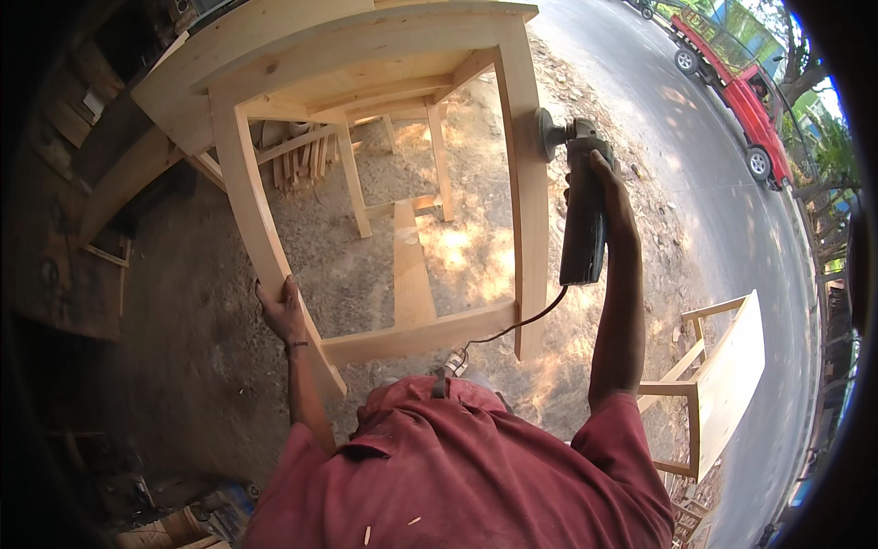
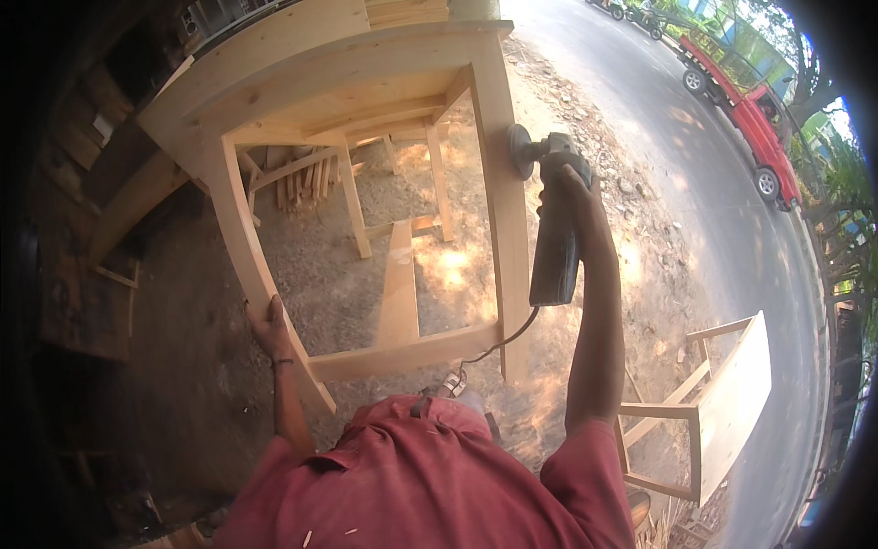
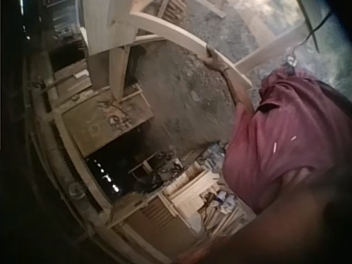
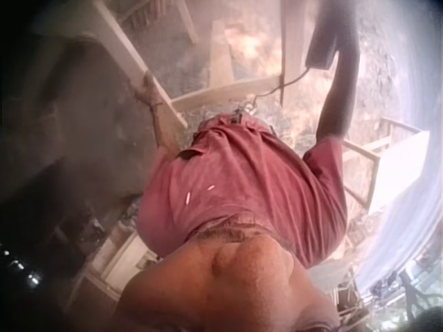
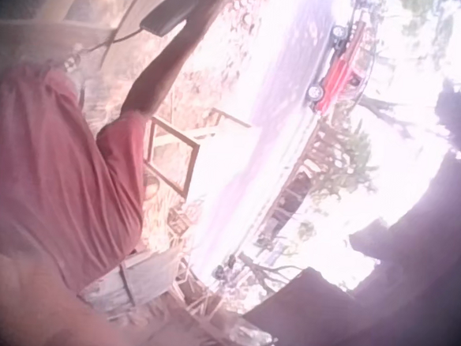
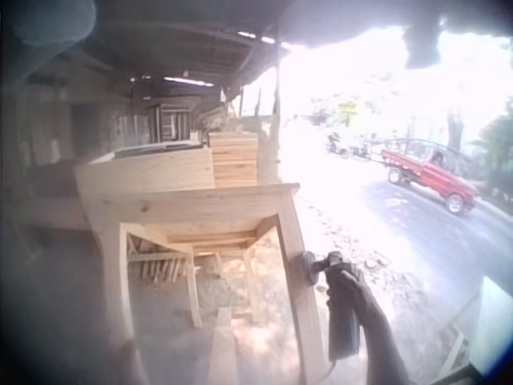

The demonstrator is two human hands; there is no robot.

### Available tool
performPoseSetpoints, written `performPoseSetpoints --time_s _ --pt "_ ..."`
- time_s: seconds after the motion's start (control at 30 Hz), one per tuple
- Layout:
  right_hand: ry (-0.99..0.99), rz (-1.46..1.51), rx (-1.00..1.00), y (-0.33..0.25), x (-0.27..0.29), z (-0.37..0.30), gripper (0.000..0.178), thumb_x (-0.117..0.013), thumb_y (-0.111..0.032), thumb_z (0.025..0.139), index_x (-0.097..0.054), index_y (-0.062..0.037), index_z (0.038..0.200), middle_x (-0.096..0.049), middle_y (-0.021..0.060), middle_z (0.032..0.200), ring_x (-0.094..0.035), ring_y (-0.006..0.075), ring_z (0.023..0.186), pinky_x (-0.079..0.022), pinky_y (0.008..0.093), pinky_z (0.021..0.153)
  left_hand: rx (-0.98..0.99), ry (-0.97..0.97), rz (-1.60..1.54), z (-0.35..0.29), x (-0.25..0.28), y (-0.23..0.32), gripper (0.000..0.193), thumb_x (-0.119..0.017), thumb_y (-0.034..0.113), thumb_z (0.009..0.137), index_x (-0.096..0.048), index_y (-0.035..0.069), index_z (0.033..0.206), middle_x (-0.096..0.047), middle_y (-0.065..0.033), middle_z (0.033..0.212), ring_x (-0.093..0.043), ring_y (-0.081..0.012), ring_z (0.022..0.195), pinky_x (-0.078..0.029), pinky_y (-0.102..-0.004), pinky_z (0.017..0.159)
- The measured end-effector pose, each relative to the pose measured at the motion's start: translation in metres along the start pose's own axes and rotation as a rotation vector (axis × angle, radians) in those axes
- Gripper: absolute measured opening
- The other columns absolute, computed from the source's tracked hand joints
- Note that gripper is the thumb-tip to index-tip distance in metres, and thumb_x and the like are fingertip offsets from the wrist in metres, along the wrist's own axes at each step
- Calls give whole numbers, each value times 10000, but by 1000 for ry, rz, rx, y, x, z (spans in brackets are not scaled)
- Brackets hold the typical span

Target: The person picks up a wooden table frame and uses an angle grinder with a sanding disc to smooth the edges and joints of the wood.

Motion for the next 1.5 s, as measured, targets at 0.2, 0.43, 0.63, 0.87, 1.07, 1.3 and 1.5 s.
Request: performPoseSetpoints --time_s 0.2,0.43,0.63,0.87,1.07,1.3,1.5 --pt "77 38 -21 73 22 -84 486 -603 -462 966 -561 -73 1254 -653 101 891 -645 196 668 -557 326 591 -13 -61 -43 2 1 -4 708 -668 476 935 -374 43 1412 -643 -229 1176 -699 -336 1012 -612 -427 803" --pt "146 126 -218 171 65 -177 479 -594 -372 971 -434 -86 1319 -613 119 940 -636 221 700 -560 363 603 1 -128 -92 -3 4 -2 719 -648 525 935 -379 34 1386 -626 -242 1193 -681 -352 1046 -588 -457 843" --pt "239 176 -285 232 78 -252 502 -627 -401 951 -433 -97 1301 -605 121 946 -639 216 702 -563 351 606 -24 -157 -119 -5 3 -12 749 -632 540 937 -357 15 1395 -615 -244 1202 -678 -363 1047 -591 -460 849" --pt "361 342 -396 331 106 -331 514 -662 -483 924 -556 -64 1205 -646 99 893 -674 211 671 -579 340 573 -48 -148 0 -7 6 -8 755 -626 553 934 -376 0 1384 -618 -250 1201 -682 -357 1045 -590 -460 833" --pt "406 488 -421 441 121 -408 484 -636 -496 930 -621 -57 1133 -691 110 832 -696 242 641 -599 374 566 -59 -128 -6 0 16 -19 727 -628 555 929 -401 27 1373 -669 -215 1120 -696 -362 1005 -590 -467 806" --pt "587 641 -299 428 128 -439 541 -589 -539 932 -593 -60 1184 -664 117 881 -679 258 685 -586 386 610 -66 -146 -75 0 2 -13 664 -691 506 901 -437 45 1304 -678 -198 1096 -712 -337 963 -588 -452 769" --pt "560 680 -46 323 104 -396 558 -587 -528 942 -545 -54 1232 -631 120 946 -655 250 735 -575 370 620 -81 -188 -220 2 13 -11 626 -732 464 886 -466 33 1254 -670 -179 1093 -712 -313 954 -583 -437 763"
Point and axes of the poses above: each hand's wrist, its own z-axis towards the middle knuckle, its own x-axis out of the back of the hand, y = z × x, the point moved 5 cm from there along z, towards the middle knuckle
